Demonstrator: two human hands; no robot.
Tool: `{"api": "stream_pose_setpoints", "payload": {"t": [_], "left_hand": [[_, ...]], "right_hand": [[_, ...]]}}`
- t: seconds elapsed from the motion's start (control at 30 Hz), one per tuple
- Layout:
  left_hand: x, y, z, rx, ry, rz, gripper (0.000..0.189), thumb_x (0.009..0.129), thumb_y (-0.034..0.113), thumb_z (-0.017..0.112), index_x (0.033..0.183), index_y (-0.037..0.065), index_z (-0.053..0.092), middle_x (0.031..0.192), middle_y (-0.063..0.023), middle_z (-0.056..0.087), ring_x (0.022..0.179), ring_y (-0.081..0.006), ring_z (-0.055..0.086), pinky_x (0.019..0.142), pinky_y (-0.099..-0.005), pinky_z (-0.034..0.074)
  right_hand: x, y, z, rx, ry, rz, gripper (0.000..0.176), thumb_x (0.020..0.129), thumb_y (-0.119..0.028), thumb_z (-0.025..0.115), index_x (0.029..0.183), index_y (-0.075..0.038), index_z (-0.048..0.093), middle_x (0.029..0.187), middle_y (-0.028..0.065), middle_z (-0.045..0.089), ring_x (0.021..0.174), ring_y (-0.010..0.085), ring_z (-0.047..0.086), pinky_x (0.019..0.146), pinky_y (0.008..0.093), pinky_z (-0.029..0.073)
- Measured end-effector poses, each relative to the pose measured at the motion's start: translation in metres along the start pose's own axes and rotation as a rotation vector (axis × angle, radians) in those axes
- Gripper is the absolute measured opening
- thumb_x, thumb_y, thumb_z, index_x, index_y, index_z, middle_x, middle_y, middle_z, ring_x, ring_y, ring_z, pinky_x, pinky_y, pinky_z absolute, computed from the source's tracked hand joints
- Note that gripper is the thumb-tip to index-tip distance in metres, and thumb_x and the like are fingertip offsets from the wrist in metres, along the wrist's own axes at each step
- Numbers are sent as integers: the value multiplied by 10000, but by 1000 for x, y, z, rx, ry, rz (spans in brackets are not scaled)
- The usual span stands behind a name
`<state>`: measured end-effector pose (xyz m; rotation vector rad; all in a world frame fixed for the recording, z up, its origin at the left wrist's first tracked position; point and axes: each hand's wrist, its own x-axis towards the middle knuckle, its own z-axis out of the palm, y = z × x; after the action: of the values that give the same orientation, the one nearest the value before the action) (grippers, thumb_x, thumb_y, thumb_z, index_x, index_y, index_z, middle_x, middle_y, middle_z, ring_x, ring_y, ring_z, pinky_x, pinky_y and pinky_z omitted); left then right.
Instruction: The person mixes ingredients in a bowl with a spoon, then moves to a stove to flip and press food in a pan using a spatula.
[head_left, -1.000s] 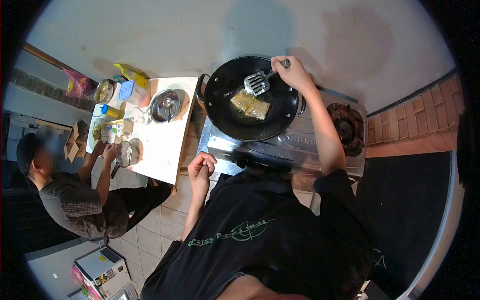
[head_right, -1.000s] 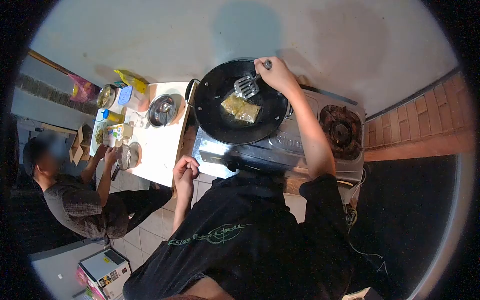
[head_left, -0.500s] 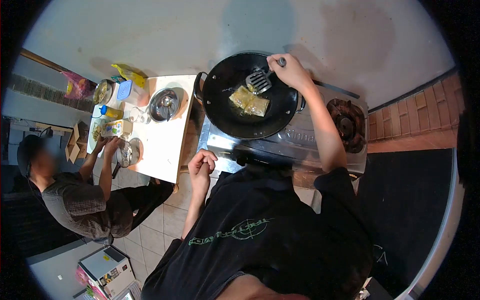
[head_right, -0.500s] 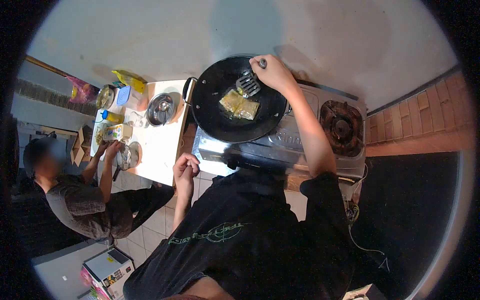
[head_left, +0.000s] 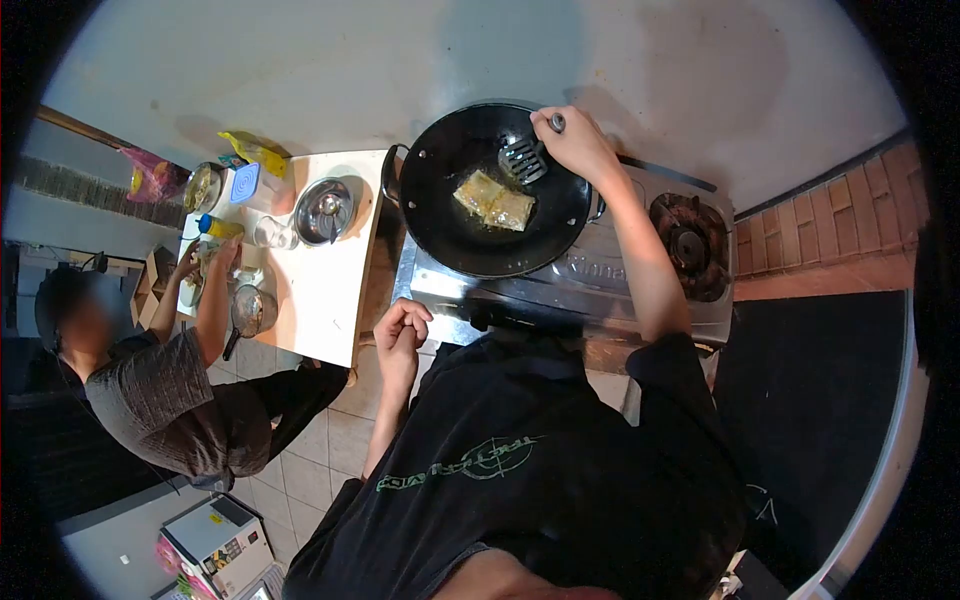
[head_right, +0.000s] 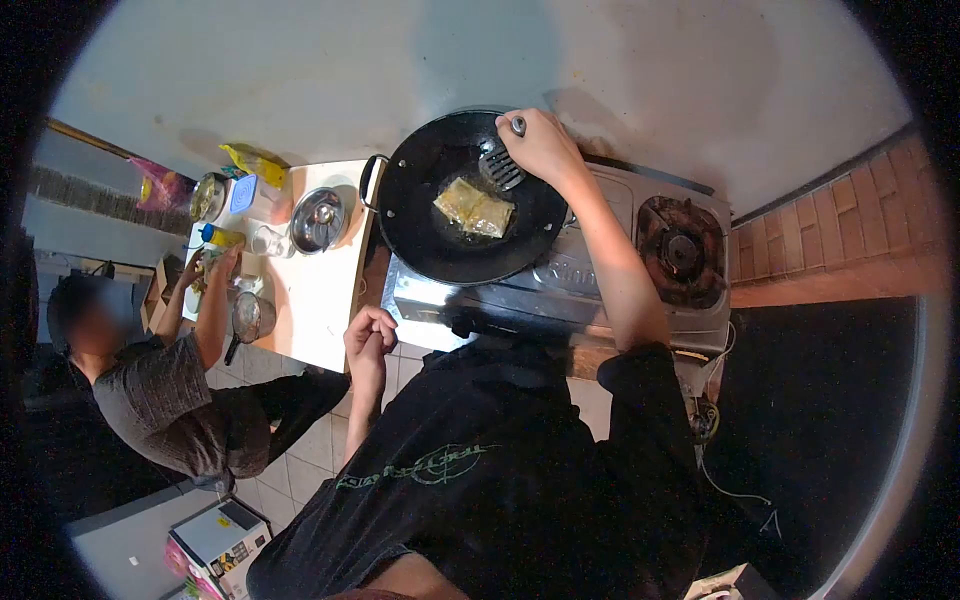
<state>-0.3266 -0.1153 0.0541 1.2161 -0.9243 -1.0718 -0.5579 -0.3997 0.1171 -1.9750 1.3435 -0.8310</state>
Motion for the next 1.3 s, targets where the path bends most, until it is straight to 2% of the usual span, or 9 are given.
{"api": "stream_pose_setpoints", "payload": {"t": [0.23, 0.37, 0.57, 0.7, 0.87, 1.0, 1.13, 1.2, 1.3], "left_hand": [[-1, 5, 4, 70, -4, -22, 333, 739, -140, 312, 878, -5, 583, 600, 42, 403, 529, -34, 319, 502, -213, 227], [0, 5, 6, 57, -18, -45, 333, 739, -140, 313, 881, -6, 582, 603, 41, 408, 529, -34, 322, 502, -211, 232], [3, 4, 8, 55, -35, -18, 328, 744, -139, 320, 883, -3, 583, 609, 40, 416, 532, -30, 322, 505, -209, 228], [3, 6, 10, 43, -37, -22, 329, 744, -140, 322, 883, -4, 587, 612, 42, 414, 536, -29, 318, 507, -210, 225], [5, 4, 8, 48, -48, -27, 330, 743, -141, 320, 885, -9, 588, 609, 42, 415, 534, -30, 318, 506, -211, 227], [7, 4, 9, 55, -39, -26, 329, 748, -141, 321, 886, -11, 590, 599, 42, 415, 525, -33, 321, 501, -211, 230], [8, 2, 8, 45, -39, -35, 326, 754, -139, 321, 883, -7, 590, 594, 41, 416, 523, -34, 327, 500, -210, 233], [8, 2, 8, 47, -36, -31, 325, 755, -139, 321, 881, -6, 590, 593, 41, 417, 522, -34, 328, 500, -210, 233], [8, 3, 8, 52, -26, -32, 323, 756, -138, 323, 879, -5, 590, 591, 42, 417, 519, -34, 326, 500, -211, 231]], "right_hand": [[-3, -1, -3, -98, 69, 66, 310, 913, -288, 547, 946, -11, 685, 852, 271, 646, 867, 469, 617, 785, 452, 494], [-2, -3, -7, 2, -38, 144, 323, 896, -284, 560, 1024, -33, 718, 963, 235, 688, 979, 434, 640, 889, 441, 505], [-6, 1, 1, -50, 28, 5, 313, 906, -276, 560, 954, 5, 689, 870, 258, 656, 887, 444, 643, 813, 439, 496], [-9, -13, -9, 10, -86, 143, 297, 910, -257, 560, 924, 18, 670, 850, 272, 634, 871, 454, 629, 787, 442, 486], [-9, 0, 3, 21, 70, -54, 294, 928, -259, 545, 901, 11, 656, 758, 256, 620, 771, 459, 597, 728, 432, 478], [-10, -10, -7, 31, 14, 81, 294, 935, -259, 539, 885, 13, 640, 726, 255, 600, 718, 458, 570, 698, 438, 465], [-6, 7, 4, 0, 174, -65, 296, 938, -273, 538, 912, -5, 662, 726, 245, 612, 724, 448, 582, 704, 435, 473], [-3, 3, -5, -8, -31, 122, 304, 928, -291, 550, 981, -31, 698, 811, 248, 658, 840, 449, 632, 774, 433, 500], [-5, 2, -3, -35, 35, 125, 315, 925, -302, 550, 1034, -54, 710, 876, 246, 677, 918, 440, 642, 821, 427, 508]]}}
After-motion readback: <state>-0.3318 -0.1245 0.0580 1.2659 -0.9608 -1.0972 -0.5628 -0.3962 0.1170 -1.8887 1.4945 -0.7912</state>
